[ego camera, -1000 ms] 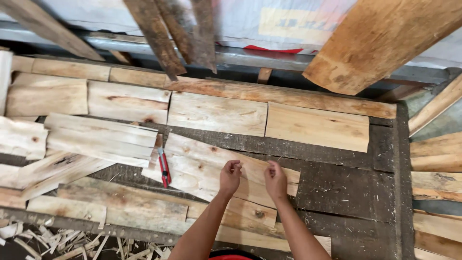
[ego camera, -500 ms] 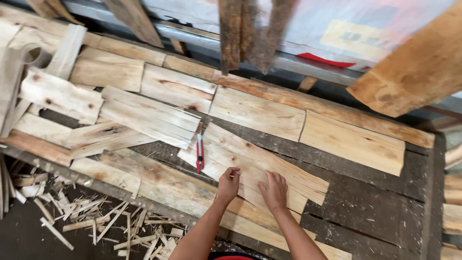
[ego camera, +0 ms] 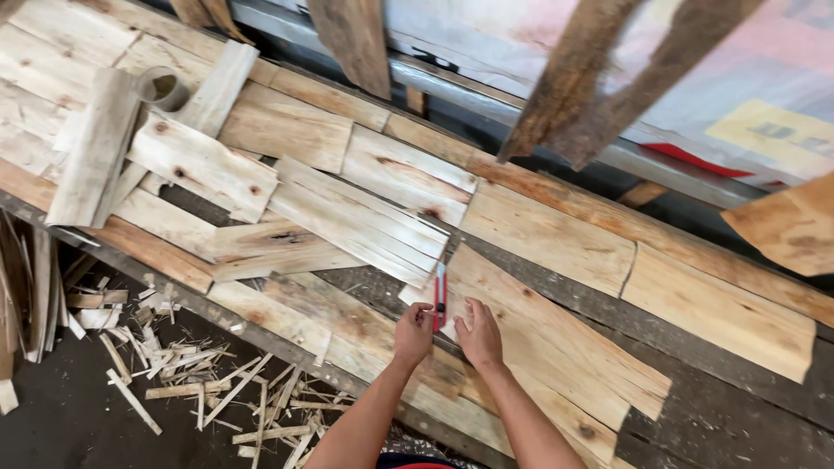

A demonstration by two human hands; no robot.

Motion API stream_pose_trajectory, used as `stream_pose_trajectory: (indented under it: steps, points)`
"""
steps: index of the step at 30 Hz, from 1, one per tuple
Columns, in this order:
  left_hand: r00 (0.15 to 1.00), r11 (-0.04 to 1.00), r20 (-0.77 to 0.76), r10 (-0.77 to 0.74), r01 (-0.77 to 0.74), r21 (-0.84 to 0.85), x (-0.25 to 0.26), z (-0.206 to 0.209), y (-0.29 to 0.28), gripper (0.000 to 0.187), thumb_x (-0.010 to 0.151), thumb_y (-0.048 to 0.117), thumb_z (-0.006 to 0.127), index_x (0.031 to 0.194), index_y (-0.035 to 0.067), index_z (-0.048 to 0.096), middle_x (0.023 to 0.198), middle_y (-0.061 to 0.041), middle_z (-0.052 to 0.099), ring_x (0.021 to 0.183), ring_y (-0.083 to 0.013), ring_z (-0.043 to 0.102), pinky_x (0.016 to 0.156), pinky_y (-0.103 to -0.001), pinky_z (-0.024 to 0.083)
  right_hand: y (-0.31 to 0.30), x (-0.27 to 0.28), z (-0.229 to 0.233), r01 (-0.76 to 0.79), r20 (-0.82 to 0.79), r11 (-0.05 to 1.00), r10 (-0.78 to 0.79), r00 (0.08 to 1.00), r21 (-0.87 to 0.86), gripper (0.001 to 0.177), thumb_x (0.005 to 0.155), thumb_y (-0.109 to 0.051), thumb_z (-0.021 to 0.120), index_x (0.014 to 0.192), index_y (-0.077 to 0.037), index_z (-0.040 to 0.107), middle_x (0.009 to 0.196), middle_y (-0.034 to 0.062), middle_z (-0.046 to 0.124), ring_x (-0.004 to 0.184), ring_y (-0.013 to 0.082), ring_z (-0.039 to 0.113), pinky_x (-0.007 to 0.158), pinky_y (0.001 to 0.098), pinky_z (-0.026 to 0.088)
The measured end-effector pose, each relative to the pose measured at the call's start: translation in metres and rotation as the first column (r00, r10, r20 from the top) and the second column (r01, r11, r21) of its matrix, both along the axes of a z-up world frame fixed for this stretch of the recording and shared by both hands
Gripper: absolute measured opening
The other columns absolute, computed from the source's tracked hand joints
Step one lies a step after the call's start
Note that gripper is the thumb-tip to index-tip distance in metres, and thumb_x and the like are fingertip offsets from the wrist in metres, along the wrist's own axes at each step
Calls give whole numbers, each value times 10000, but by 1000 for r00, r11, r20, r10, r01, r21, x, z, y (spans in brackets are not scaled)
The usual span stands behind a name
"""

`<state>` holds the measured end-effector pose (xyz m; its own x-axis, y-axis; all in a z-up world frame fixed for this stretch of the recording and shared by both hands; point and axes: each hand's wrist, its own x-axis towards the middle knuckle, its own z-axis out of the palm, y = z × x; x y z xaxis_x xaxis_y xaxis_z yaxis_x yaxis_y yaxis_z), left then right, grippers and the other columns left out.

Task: Trimming and fitting thin wooden planks or shingles using a utility knife on a wooden platform.

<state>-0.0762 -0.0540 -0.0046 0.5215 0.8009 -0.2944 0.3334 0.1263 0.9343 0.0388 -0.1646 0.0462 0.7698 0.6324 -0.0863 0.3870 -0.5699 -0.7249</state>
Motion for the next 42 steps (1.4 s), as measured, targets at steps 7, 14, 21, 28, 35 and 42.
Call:
stream_pose_trajectory:
  steps: [7, 14, 21, 28, 35, 42]
  points:
    - [999, 998, -35, -36, 38, 51, -41, -14, 66, 208, 954, 151, 654, 1109, 29, 720, 841, -76, 733, 716, -145, 654, 677, -303, 545, 66, -30, -7, 196, 13, 959, -197, 980, -204, 713, 783, -391, 853, 1322, -95, 493, 1151, 151, 647, 1037, 339, 659, 843, 457, 535]
    - [979, 981, -106, -176, 184, 67, -61, -11, 100, 310, 933, 201, 682, 1209, 63, 704, 1037, -137, 773, 923, -255, 747, 809, -370, 589, 84, -39, -17, 288, -26, 903, -312, 950, -318, 659, 791, -322, 795, 1342, -121, 495, 1195, 137, 652, 1080, 350, 663, 882, 487, 535]
    - [931, 925, -178, -320, 348, 155, -72, 8, 102, 343, 916, 189, 698, 1232, 57, 689, 1144, -183, 731, 1058, -342, 705, 917, -415, 557, 81, -39, -20, 317, 32, 893, -324, 946, -319, 593, 774, -289, 765, 1278, -58, 553, 1192, 209, 615, 1097, 397, 619, 936, 494, 510]
    - [802, 726, -346, -488, 593, 350, -92, 8, 96, 374, 903, 177, 696, 1269, 107, 682, 1329, -125, 661, 1269, -316, 575, 1093, -469, 420, 43, -45, -41, 339, 91, 932, -330, 940, -130, 323, 890, -270, 687, 1047, -9, 580, 1037, 243, 635, 948, 424, 629, 852, 517, 507]
    - [503, 383, -630, -591, 863, 330, -89, 44, 77, 559, 757, 361, 828, 1265, 217, 642, 1374, -84, 529, 1382, -296, 389, 1168, -611, 228, 29, -73, 18, 190, -34, 973, -196, 980, -135, 286, 911, -312, 701, 1022, -70, 599, 814, 203, 656, 799, 445, 656, 700, 534, 511]
    - [424, 286, -707, -565, 905, 314, -86, 32, 63, 459, 797, 422, 826, 1184, 249, 649, 1384, -75, 498, 1412, -291, 358, 1218, -651, 142, -5, -90, -13, 35, 9, 992, -34, 999, -118, 229, 921, -154, 670, 1127, -66, 621, 1063, 165, 621, 1022, 398, 606, 832, 480, 489]
